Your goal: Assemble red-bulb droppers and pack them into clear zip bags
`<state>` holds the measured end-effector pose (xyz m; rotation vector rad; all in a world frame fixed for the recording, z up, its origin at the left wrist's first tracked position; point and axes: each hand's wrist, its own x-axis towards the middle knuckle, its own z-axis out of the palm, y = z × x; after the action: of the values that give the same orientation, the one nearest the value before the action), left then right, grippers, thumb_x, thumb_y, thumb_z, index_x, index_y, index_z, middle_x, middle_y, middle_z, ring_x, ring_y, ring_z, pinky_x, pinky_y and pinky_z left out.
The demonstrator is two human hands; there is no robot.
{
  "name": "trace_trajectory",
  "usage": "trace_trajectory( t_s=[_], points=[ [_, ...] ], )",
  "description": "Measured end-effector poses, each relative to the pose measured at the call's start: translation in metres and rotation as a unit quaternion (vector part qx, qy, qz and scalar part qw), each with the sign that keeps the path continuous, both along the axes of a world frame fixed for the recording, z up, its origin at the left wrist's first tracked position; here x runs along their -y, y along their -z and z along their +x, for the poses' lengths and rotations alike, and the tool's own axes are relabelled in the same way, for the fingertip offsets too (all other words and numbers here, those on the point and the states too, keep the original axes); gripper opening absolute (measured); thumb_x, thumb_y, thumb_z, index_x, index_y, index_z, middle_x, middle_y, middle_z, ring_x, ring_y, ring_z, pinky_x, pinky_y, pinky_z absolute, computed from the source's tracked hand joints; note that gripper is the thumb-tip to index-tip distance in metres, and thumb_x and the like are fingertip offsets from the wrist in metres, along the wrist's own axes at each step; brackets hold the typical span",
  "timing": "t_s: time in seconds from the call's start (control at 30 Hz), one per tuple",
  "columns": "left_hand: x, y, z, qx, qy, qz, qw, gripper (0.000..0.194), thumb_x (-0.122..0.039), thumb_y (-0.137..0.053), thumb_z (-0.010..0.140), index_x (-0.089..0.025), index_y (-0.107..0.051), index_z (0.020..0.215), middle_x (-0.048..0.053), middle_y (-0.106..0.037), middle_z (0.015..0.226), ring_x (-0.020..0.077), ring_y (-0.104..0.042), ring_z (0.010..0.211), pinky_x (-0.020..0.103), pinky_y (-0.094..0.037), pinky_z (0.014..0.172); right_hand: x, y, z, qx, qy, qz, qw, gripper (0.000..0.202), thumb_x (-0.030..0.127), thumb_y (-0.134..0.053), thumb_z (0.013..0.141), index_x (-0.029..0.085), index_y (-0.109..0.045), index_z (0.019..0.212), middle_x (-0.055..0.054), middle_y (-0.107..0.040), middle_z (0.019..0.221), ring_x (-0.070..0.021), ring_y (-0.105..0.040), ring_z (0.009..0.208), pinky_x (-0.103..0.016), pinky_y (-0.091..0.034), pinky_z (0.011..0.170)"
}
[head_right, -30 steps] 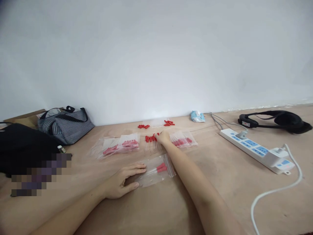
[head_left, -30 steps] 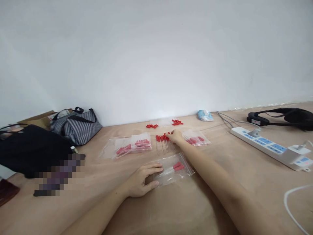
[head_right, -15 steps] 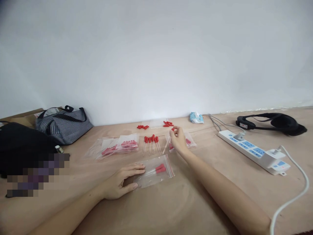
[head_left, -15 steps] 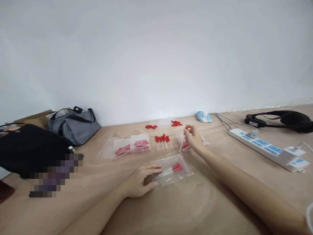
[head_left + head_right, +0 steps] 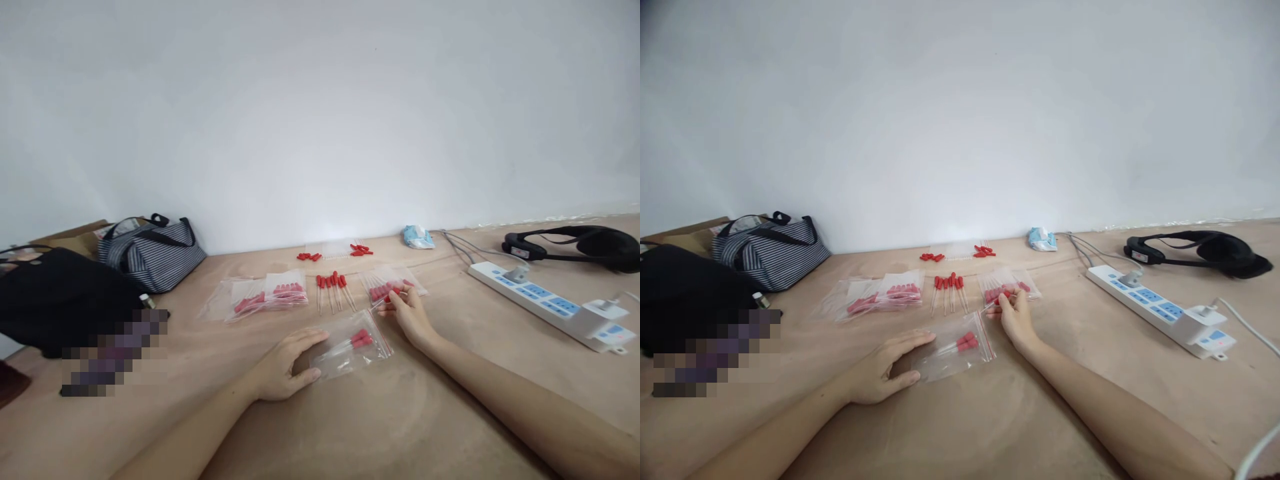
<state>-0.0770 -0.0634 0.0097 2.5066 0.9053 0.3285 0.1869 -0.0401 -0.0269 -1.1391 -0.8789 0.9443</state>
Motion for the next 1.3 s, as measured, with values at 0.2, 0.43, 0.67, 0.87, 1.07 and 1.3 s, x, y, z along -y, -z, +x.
trace_trajectory(
  t_s=[0.2,0.43,0.67,0.87,1.07,1.3],
  points=[
    [0.0,0.001,-0.001,-0.017,-0.021,-0.014,1.0,0.056,-0.034,-0.051,0.079,-0.026,-0.032,0.131,0.004,-0.038,0.135,0.0267,-0.036,0.121,0.044,-0.03,0.1,0.02,-0.005,-0.008,0.038,-0.124,-0.045,0.99,0.036,0.043,-0.058,0.065,0.022,-0.036,0.085,0.008,-0.05,0.059,-0.0052,-0.041,0.031,-0.018,-0.032,0.029],
    [-0.002,0.006,-0.002,-0.02,-0.01,-0.001,1.0,0.056,-0.033,-0.05,0.08,-0.027,-0.031,0.131,0.004,-0.037,0.136,0.0257,-0.035,0.122,0.043,-0.029,0.1,0.02,-0.004,-0.005,0.104,-0.195,-0.075,0.972,0.033,0.039,-0.069,0.056,0.018,-0.047,0.069,0.006,-0.052,0.054,-0.0026,-0.035,0.033,-0.016,-0.023,0.03],
    [-0.005,0.011,-0.003,-0.013,-0.002,0.011,1.0,0.054,-0.035,-0.05,0.079,-0.025,-0.033,0.13,0.005,-0.04,0.134,0.025,-0.036,0.121,0.042,-0.03,0.1,0.014,0.006,-0.011,0.149,-0.214,-0.03,0.965,0.026,0.041,-0.065,0.061,0.016,-0.059,0.066,-0.001,-0.063,0.062,-0.0131,-0.057,0.053,-0.025,-0.044,0.051],
    [-0.002,0.001,0.002,-0.011,0.017,0.004,1.0,0.047,-0.029,-0.051,0.079,-0.024,-0.042,0.125,0.004,-0.041,0.132,0.0242,-0.036,0.121,0.041,-0.03,0.1,0.006,0.01,-0.006,0.264,-0.202,-0.004,0.943,0.018,0.033,-0.056,0.068,0.016,-0.061,0.064,-0.003,-0.064,0.062,-0.0142,-0.057,0.053,-0.024,-0.043,0.049],
    [-0.002,0.0,0.002,-0.03,0.01,-0.001,0.999,0.045,-0.029,-0.05,0.079,-0.024,-0.044,0.124,0.005,-0.038,0.134,0.0244,-0.035,0.122,0.042,-0.029,0.1,-0.002,0.001,0.003,0.386,-0.11,0.006,0.916,0.011,0.018,-0.048,0.07,0.014,-0.059,0.071,-0.004,-0.064,0.07,-0.012,-0.056,0.056,-0.022,-0.042,0.054],
    [-0.003,0.001,0.001,-0.027,0.01,0.004,1.0,0.045,-0.03,-0.05,0.08,-0.024,-0.044,0.124,0.006,-0.039,0.134,0.0248,-0.036,0.121,0.042,-0.03,0.1,-0.048,-0.023,-0.019,0.531,-0.045,-0.06,0.844,0.018,0.012,-0.052,0.069,0.012,-0.06,0.085,-0.008,-0.065,0.08,-0.0151,-0.059,0.075,-0.022,-0.042,0.066]
  ],
)
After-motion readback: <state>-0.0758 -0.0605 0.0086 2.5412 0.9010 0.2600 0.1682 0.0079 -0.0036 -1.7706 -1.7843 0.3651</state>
